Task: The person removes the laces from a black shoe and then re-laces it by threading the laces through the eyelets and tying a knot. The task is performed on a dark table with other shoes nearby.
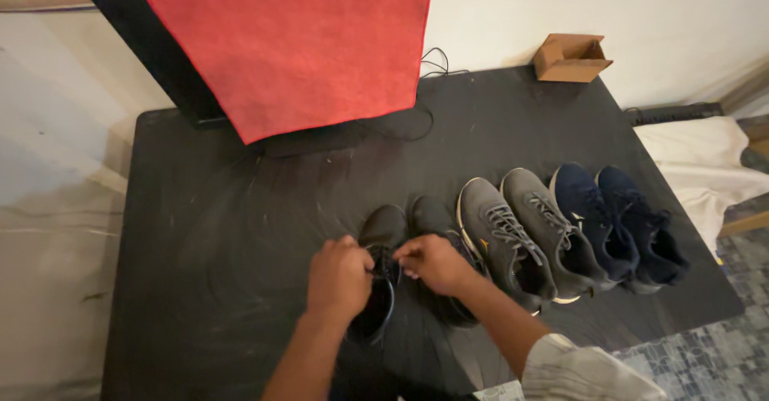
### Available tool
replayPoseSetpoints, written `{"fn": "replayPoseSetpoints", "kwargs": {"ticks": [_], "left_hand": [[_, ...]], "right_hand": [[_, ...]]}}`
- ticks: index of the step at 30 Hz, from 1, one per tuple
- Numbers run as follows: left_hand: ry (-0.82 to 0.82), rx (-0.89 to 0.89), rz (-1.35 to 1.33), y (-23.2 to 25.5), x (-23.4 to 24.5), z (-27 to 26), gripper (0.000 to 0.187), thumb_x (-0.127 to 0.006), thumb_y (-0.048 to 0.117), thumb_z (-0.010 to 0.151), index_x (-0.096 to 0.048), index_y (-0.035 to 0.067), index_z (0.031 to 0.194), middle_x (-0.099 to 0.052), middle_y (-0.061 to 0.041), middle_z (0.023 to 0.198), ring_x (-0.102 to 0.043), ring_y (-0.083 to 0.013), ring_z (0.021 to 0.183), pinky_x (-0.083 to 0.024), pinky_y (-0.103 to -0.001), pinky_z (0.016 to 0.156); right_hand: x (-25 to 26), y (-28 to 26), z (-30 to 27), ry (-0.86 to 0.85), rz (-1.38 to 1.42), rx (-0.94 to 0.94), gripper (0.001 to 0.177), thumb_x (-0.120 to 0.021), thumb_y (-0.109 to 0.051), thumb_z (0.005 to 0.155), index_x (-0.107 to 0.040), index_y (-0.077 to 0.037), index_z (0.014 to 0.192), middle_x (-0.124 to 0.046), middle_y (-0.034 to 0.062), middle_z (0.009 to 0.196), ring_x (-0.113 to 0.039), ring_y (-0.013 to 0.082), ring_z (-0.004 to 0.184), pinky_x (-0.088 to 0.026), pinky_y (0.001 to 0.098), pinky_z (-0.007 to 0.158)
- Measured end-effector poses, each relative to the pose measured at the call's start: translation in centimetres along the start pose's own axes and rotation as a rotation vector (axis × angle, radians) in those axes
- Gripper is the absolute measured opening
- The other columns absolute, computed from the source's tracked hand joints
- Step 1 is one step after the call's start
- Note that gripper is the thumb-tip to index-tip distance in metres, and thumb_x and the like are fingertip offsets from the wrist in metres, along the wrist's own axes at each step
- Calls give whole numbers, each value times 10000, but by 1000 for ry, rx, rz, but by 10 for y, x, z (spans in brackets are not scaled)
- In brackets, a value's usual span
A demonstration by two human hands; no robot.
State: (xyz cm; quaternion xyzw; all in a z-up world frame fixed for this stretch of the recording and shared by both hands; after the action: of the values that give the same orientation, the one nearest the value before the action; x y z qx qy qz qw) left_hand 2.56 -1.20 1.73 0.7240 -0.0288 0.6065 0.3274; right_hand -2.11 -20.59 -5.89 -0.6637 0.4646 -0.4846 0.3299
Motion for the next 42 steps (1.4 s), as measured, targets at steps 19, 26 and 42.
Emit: {"fn": "replayPoseSetpoints", "kwargs": {"ticks": [19,26,42], "left_hand": [[-213,518,-251,-19,-66,6,251,-806,286,838,-787,319,1086,-489,49,1470,-416,-245,1393,-274,-588,1149],[-19,366,-310,-20,-65,5,205,-829,228,763,-823,238,967,-597,7,1343,-520,-271,1277,-415,-465,1078],[48,521,-1478,-55,15,55,198,-438,269,1038,-532,132,1147,-776,-112,1000,-769,-204,944,-599,-372,875]], "right_hand": [[-18,-16,-5,240,-367,133,137,-729,-183,830,-764,-75,906,-755,144,858,-758,308,821,-593,405,748],[-10,-28,-2,168,-319,167,147,-755,-141,786,-775,-78,917,-769,127,862,-766,301,812,-596,401,742],[-36,-36,-33,278,-389,-125,362,-826,-177,758,-529,-68,932,-722,140,801,-723,371,842,-568,463,771]]}}
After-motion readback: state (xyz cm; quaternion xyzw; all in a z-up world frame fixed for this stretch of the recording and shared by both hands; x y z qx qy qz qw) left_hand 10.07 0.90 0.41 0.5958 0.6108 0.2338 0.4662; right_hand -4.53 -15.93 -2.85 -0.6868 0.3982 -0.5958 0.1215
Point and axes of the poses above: each hand's wrist, its own z-axis towards the middle knuckle, its own x-axis out of the back of the hand, y = z × x, the point moved 3 cm from there along z, towards the middle knuckle
